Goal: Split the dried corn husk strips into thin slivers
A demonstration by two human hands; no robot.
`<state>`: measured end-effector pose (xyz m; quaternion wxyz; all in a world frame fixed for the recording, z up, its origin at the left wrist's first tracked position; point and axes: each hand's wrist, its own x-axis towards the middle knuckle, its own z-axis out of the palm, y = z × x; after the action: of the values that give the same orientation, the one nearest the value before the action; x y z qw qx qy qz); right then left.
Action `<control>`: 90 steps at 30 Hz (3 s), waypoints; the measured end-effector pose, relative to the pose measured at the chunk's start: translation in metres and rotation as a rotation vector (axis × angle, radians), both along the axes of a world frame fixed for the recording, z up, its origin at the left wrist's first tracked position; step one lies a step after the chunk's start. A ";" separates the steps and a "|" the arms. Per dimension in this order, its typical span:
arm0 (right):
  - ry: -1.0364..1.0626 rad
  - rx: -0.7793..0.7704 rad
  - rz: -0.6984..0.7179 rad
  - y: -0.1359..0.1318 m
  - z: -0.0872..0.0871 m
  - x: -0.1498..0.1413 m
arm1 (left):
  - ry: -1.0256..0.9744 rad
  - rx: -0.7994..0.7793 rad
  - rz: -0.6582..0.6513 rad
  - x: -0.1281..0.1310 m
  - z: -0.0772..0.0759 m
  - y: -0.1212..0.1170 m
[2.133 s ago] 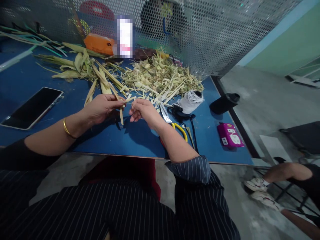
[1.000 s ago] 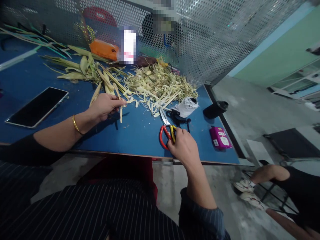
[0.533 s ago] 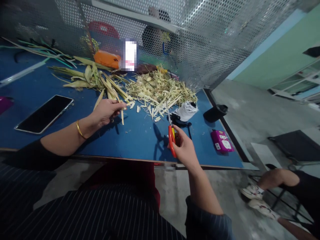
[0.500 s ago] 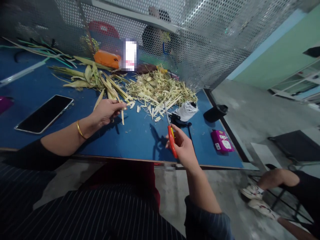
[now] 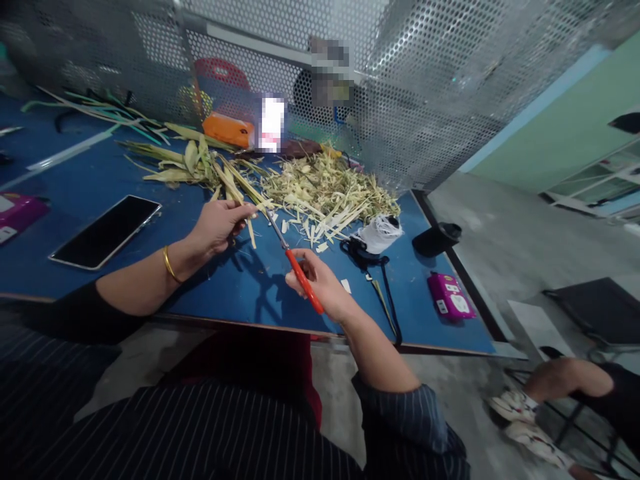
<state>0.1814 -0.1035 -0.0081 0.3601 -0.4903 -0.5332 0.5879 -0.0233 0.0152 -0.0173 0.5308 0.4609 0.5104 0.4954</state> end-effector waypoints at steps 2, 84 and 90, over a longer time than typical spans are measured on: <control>-0.018 0.013 -0.021 0.003 -0.003 -0.004 | 0.004 0.002 -0.015 0.000 -0.001 -0.001; -0.235 0.138 0.095 0.046 -0.006 0.031 | 0.029 -0.157 -0.392 0.014 -0.001 -0.010; -0.321 0.193 0.081 0.045 -0.006 0.030 | 0.018 -0.187 -0.396 0.014 -0.003 -0.009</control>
<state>0.2115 -0.0581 -0.0142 0.2916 -0.5191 -0.6571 0.4622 -0.0097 0.0059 -0.0202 0.6536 0.5051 0.4583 0.3280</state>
